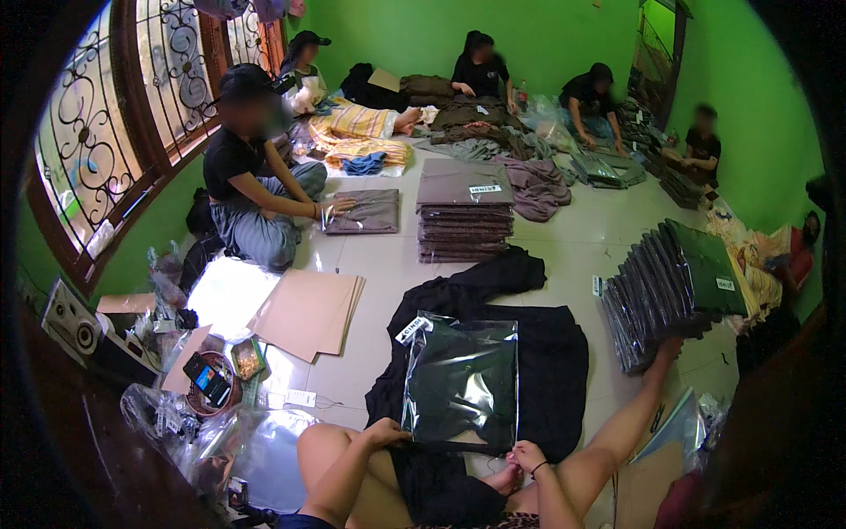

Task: The person folds a black long-sleeved shirt using a cardboard template, places it into a clear plastic bag, and stacks it with other packaged items. The person repeats this process for multiple shirts.

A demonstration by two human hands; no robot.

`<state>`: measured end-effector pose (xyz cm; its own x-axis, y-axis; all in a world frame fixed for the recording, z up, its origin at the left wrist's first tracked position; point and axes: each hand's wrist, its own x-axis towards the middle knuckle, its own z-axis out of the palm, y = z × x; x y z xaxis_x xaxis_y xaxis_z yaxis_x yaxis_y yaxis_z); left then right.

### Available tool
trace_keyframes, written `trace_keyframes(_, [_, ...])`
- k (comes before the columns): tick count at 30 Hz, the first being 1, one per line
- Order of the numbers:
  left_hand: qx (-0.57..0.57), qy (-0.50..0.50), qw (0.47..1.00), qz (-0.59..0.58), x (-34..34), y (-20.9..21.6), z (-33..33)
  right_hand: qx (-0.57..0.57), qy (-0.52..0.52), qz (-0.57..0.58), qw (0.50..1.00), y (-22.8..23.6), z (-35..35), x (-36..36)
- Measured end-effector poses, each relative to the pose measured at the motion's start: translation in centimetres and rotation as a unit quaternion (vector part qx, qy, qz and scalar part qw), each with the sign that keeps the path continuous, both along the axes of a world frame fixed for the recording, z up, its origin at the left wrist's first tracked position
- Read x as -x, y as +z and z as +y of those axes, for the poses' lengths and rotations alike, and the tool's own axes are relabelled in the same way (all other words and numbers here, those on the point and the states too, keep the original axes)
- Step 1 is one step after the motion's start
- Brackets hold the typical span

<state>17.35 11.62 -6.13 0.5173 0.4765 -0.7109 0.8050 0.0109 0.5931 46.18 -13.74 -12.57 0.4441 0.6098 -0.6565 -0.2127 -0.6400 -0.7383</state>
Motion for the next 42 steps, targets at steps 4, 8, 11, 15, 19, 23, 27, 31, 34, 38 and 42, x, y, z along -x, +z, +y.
trace_keyframes(4, [0.127, 0.115, 0.975, -0.144, 1.1, 1.7, -1.0, -0.102, -0.076, 0.082, 0.989, 3.1, -0.2, 0.2])
trace_keyframes(8, [0.066, 0.296, 0.914, -0.27, 1.1, 5.9, -2.0, -0.276, -0.192, 0.217, 0.916, 10.4, 0.9, 0.8])
trace_keyframes(11, [0.04, 0.337, 0.862, -0.377, 0.0, 11.9, -1.4, -0.302, -0.218, 0.195, 0.907, 17.6, 2.7, 1.3])
trace_keyframes(15, [0.048, 0.263, 0.789, -0.553, -0.2, 21.6, -1.3, -0.474, -0.144, 0.151, 0.856, 27.7, 2.5, 1.7])
trace_keyframes(19, [0.052, 0.318, 0.688, -0.65, -1.2, 27.1, 0.0, -0.616, -0.11, 0.063, 0.777, 33.5, 3.1, 0.9])
trace_keyframes(23, [0.126, 0.359, 0.724, -0.576, -4.8, 27.1, 3.5, -0.492, -0.231, 0.105, 0.833, 34.2, 8.4, -1.6])
trace_keyframes(27, [0.105, 0.311, 0.723, -0.608, -6.2, 27.2, 5.9, -0.538, -0.206, 0.173, 0.799, 34.8, 11.0, -4.1])
trace_keyframes(31, [0.063, 0.277, 0.693, -0.663, -6.2, 25.6, 6.4, -0.544, -0.155, 0.125, 0.815, 33.4, 8.9, -5.7])
trace_keyframes(34, [0.026, 0.298, 0.755, -0.583, -5.8, 20.1, 5.1, -0.454, -0.109, 0.07, 0.881, 28.5, 6.2, -6.5])
trace_keyframes(38, [-0.334, 0.04, 0.929, -0.155, -3.5, 10.6, 2.2, -0.018, 0.141, -0.073, 0.987, 19.5, 3.5, -6.3])
trace_keyframes(42, [-0.453, -0.066, 0.847, -0.269, -5.6, 4.1, -0.1, -0.094, 0.142, -0.271, 0.947, 13.6, 5.2, -4.2])
